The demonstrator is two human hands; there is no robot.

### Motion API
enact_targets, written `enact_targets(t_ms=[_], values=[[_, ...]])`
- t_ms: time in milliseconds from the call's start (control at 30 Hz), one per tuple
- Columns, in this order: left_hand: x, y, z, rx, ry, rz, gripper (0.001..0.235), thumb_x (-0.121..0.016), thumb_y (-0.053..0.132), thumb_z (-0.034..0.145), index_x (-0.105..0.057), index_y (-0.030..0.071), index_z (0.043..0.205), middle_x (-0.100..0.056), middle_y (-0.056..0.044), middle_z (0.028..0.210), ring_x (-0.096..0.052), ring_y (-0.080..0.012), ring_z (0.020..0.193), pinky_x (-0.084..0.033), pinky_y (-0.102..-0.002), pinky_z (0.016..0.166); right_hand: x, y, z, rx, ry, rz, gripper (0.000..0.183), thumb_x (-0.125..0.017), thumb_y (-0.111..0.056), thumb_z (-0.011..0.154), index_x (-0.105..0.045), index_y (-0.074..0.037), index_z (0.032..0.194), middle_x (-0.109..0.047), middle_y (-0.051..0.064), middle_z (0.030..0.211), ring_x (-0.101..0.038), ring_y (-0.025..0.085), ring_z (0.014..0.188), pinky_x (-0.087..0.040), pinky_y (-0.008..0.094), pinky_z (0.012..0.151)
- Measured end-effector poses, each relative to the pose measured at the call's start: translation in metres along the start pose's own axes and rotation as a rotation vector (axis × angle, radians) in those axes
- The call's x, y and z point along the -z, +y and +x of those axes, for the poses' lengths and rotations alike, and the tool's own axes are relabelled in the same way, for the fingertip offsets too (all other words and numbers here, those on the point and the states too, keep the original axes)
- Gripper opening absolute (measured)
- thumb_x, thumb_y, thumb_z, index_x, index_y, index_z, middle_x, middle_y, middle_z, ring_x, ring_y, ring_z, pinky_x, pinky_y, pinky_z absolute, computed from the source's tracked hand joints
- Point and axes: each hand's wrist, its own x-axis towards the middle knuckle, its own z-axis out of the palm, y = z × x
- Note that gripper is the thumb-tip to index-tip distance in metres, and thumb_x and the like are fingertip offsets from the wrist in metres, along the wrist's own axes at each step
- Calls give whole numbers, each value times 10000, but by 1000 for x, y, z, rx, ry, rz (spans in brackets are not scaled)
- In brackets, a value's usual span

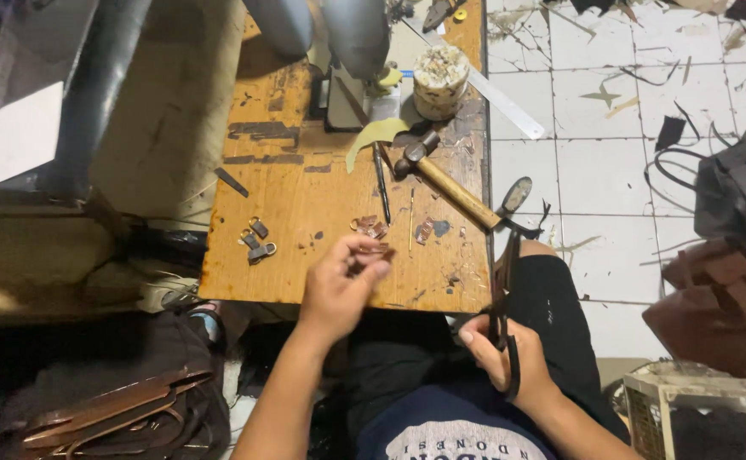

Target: Trimming excess material from a leather bag and inspecting it

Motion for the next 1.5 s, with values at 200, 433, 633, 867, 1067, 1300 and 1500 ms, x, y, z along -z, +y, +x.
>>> enact_targets(t_ms=[200,433,633,867,1067,1300,1500], values=[[-43,10,-60,9,-304,35,313,-810,186,855,-644,155,1119,-791,-31,912,-731,-98,760,-575,-236,749,14,-4,6,327,-76,0,208,-719,-230,873,-814,-117,1020,-747,-22,800,-660,93,697,-517,233,669],[-55,20,-66,131,-354,-21,386,-770,166,887,-675,126,1259,-756,35,850,-644,-68,714,-549,-228,741,15,-11,5,542,-44,-176,157,-672,-281,858,-767,-157,836,-670,-62,665,-602,97,583,-469,260,588],[-63,12,-66,46,-262,-85,146,-736,145,900,-796,103,1026,-731,-24,927,-652,-76,734,-524,-210,669,15,-23,-1,400,-74,-111,219,-686,-253,883,-714,-135,701,-607,-65,599,-556,81,562,-449,249,565],[-59,8,-53,148,10,-283,248,-790,163,870,-805,38,1083,-810,-61,973,-728,-87,845,-595,-221,781,12,-13,-7,326,-403,-93,250,-659,-244,956,-513,-150,777,-477,-48,715,-431,109,651,-399,283,618],[-55,21,-50,29,16,-153,211,-785,169,871,-816,89,1064,-811,-52,978,-749,-97,892,-567,-224,820,13,-19,-6,321,-500,-202,194,-632,-258,927,-492,-182,817,-501,-47,736,-457,144,655,-419,312,650],[-56,17,-50,51,34,-156,202,-798,177,854,-823,81,1029,-812,-70,978,-751,-105,886,-573,-221,799,10,-10,-6,304,-489,-161,259,-646,-225,945,-456,-170,777,-448,-50,724,-404,122,647,-391,299,620],[-55,13,-50,18,32,-132,180,-786,188,859,-817,72,993,-820,-95,1015,-769,-134,932,-588,-260,858,8,1,-4,345,-420,-169,363,-701,-221,951,-420,-175,726,-409,-61,677,-374,117,619,-357,294,590]])
